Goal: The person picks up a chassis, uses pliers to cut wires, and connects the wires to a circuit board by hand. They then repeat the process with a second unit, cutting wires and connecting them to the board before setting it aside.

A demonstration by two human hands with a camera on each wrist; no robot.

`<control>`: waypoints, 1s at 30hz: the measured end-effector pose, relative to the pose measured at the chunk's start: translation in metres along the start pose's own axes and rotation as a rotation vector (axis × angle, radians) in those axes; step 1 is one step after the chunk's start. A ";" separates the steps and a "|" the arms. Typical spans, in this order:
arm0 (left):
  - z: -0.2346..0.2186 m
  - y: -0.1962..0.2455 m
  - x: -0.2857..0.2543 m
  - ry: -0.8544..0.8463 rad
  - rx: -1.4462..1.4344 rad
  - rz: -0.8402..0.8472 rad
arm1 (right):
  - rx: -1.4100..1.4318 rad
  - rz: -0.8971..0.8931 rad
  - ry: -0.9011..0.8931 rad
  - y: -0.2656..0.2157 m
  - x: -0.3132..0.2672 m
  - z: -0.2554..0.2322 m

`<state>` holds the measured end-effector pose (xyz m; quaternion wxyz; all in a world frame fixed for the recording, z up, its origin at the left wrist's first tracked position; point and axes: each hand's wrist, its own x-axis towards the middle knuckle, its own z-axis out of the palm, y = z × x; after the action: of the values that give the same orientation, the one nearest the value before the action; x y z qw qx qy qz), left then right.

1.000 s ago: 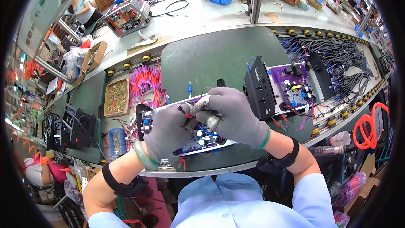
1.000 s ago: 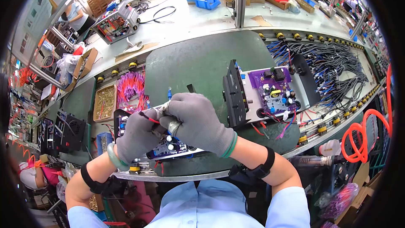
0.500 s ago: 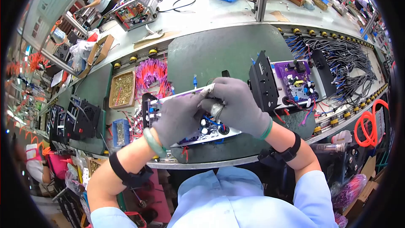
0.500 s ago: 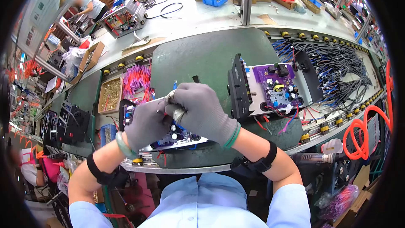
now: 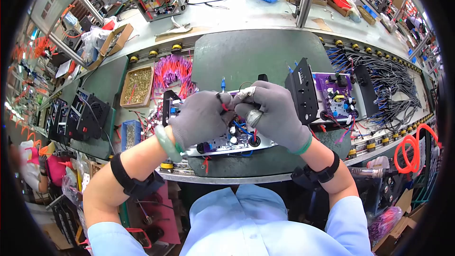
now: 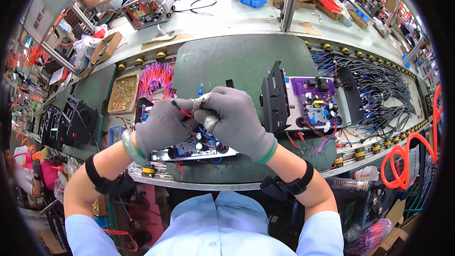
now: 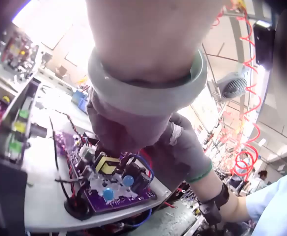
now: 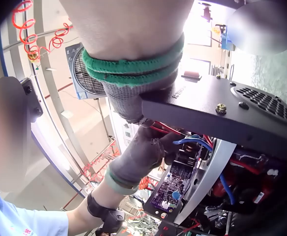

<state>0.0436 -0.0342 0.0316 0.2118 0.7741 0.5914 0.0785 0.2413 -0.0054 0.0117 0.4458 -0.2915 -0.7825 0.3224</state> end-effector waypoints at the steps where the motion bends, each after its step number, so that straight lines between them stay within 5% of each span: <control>1: 0.008 -0.006 -0.003 0.111 -0.135 0.065 | 0.003 0.004 0.001 -0.001 0.002 -0.001; 2: 0.010 -0.003 -0.004 0.198 -0.138 0.221 | -0.025 -0.014 0.001 -0.002 0.003 -0.001; 11: 0.003 0.003 0.002 0.064 0.257 0.207 | 0.022 -0.003 0.002 0.002 -0.002 0.001; 13: -0.012 0.007 0.013 -0.156 0.320 0.099 | -0.050 0.007 -0.016 -0.002 0.001 -0.001; 17: -0.016 0.016 0.008 -0.082 0.446 0.163 | -0.041 0.030 -0.028 -0.003 -0.002 -0.003; 22: 0.001 -0.004 -0.003 0.160 0.250 0.263 | -0.051 0.055 -0.050 -0.009 0.001 -0.005; 27: 0.006 -0.004 -0.003 0.174 0.273 0.367 | -0.039 0.001 -0.032 -0.004 0.000 -0.002; 30: 0.004 0.007 0.000 0.036 0.351 0.270 | -0.072 0.011 -0.038 -0.001 0.004 0.000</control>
<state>0.0518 -0.0365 0.0311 0.0505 0.8696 0.4908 0.0159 0.2393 -0.0035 0.0146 0.4181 -0.3055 -0.8004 0.3020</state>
